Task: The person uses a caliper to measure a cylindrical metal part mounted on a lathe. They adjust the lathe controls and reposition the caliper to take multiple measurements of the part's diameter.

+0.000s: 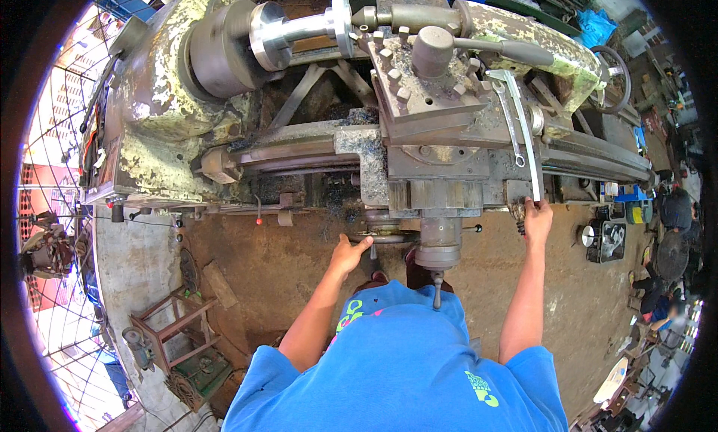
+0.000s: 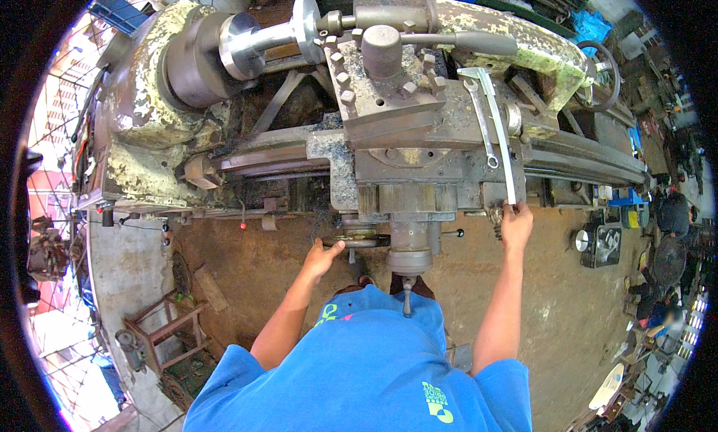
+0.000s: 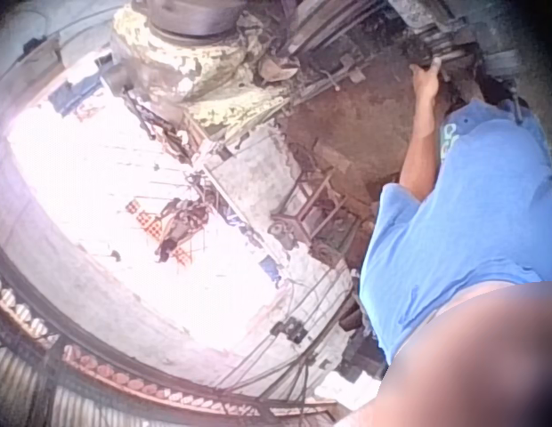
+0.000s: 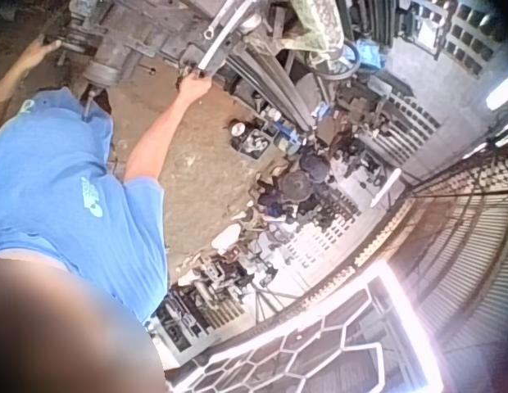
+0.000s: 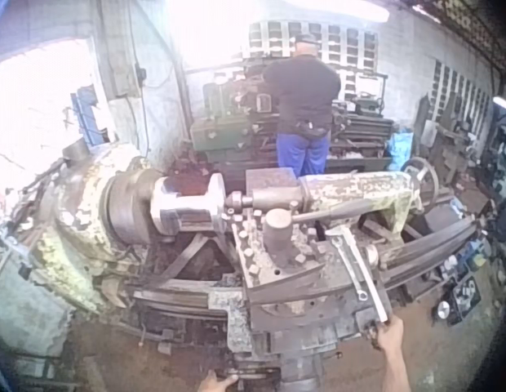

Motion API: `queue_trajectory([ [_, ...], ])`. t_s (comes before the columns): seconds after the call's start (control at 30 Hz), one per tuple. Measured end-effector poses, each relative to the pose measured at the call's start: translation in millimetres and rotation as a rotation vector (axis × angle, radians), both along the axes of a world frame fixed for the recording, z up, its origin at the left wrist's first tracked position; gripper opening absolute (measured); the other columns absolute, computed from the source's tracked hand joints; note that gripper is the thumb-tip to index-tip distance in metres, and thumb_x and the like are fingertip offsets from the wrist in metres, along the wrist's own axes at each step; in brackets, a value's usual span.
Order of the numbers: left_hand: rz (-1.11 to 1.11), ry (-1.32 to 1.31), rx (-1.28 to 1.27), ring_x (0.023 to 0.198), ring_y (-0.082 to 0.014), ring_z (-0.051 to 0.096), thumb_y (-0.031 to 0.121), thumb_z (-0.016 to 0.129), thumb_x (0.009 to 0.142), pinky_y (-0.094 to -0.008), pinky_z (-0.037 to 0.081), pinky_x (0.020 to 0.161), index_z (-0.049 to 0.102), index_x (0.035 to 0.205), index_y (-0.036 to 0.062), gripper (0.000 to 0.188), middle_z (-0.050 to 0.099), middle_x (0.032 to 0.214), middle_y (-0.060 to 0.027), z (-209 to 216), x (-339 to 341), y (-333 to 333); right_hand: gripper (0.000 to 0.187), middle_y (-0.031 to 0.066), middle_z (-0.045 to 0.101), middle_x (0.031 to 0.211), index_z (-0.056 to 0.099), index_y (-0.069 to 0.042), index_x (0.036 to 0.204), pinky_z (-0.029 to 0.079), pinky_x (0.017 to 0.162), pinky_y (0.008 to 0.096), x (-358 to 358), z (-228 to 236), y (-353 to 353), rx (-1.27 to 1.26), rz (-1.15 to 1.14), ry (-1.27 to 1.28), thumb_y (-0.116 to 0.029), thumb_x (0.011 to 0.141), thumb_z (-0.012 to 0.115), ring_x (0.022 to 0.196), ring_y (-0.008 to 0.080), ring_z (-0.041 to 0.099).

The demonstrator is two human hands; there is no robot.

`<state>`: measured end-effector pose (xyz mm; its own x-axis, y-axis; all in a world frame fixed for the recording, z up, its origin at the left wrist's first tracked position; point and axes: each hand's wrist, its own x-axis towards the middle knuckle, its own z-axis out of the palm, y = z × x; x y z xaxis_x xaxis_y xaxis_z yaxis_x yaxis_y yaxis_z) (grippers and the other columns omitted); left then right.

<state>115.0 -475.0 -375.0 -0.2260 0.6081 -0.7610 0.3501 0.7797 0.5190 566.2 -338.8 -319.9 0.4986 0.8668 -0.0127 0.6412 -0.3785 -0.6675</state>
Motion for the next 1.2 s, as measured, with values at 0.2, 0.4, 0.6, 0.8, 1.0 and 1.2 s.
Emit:
queue_trajectory([
  [0.2, 0.013, -0.021, 0.010, 0.146, -0.0394, 0.030, 0.066, 0.068, 0.083, -0.0386, 0.029, 0.118, 0.016, 0.148, -0.0187, 0.119, 0.028, 0.153, -0.0368, -1.5, -1.3, -0.7, 0.030, 0.0213, 0.067, 0.074, 0.068, 0.006, 0.093, 0.049, 0.068, 0.0401, 3.0, -4.9, 1.5, -0.012, -0.004, 0.045, -0.023, 0.089, 0.070, 0.069, 0.0303, 0.066],
  [0.4, 0.024, -0.033, 0.025, 0.146, -0.0390, 0.029, 0.065, 0.068, 0.083, -0.0384, 0.028, 0.118, 0.016, 0.148, -0.0189, 0.118, 0.027, 0.154, -0.0367, -9.4, -3.6, -2.4, 0.029, 0.0213, 0.067, 0.074, 0.067, 0.007, 0.092, 0.049, 0.067, 0.0397, 3.9, -6.6, 1.1, 0.024, 0.014, 0.026, -0.022, 0.089, 0.070, 0.068, 0.0279, 0.065],
  [0.6, 0.010, -0.033, 0.037, 0.146, -0.0395, 0.029, 0.066, 0.068, 0.083, -0.0390, 0.029, 0.117, 0.016, 0.148, -0.0195, 0.119, 0.027, 0.153, -0.0376, -13.4, -6.1, -3.6, 0.029, 0.0231, 0.068, 0.077, 0.067, 0.007, 0.092, 0.049, 0.069, 0.0403, 6.4, -9.0, 1.2, -0.003, 0.007, 0.051, -0.022, 0.088, 0.070, 0.070, 0.0315, 0.067],
  [0.8, 0.013, -0.031, 0.056, 0.145, -0.0406, 0.031, 0.069, 0.068, 0.080, -0.0390, 0.031, 0.116, 0.015, 0.148, -0.0196, 0.123, 0.029, 0.151, -0.0393, -16.3, -7.6, -5.1, 0.029, 0.0239, 0.069, 0.079, 0.067, 0.006, 0.094, 0.050, 0.070, 0.0408, 9.2, -15.6, 2.2, 0.024, -0.004, 0.029, -0.022, 0.089, 0.070, 0.074, 0.0333, 0.069],
  [1.0, 0.011, -0.047, 0.044, 0.146, -0.0408, 0.030, 0.071, 0.067, 0.080, -0.0393, 0.030, 0.117, 0.015, 0.148, -0.0189, 0.124, 0.028, 0.152, -0.0392, -21.0, -10.6, -6.0, 0.029, 0.0227, 0.069, 0.079, 0.069, 0.004, 0.096, 0.050, 0.071, 0.0409, 5.7, -9.5, 0.3, 0.038, 0.018, 0.003, -0.023, 0.089, 0.070, 0.076, 0.0326, 0.069],
  [1.2, 0.028, -0.089, 0.049, 0.146, -0.0407, 0.029, 0.070, 0.066, 0.082, -0.0394, 0.029, 0.117, 0.016, 0.148, -0.0190, 0.122, 0.027, 0.152, -0.0387, -29.5, -13.7, -7.4, 0.028, 0.0232, 0.070, 0.083, 0.069, 0.004, 0.094, 0.051, 0.073, 0.0425, 1.3, -4.4, -0.2, 0.042, 0.009, -0.062, -0.024, 0.088, 0.071, 0.080, 0.0371, 0.070],
])
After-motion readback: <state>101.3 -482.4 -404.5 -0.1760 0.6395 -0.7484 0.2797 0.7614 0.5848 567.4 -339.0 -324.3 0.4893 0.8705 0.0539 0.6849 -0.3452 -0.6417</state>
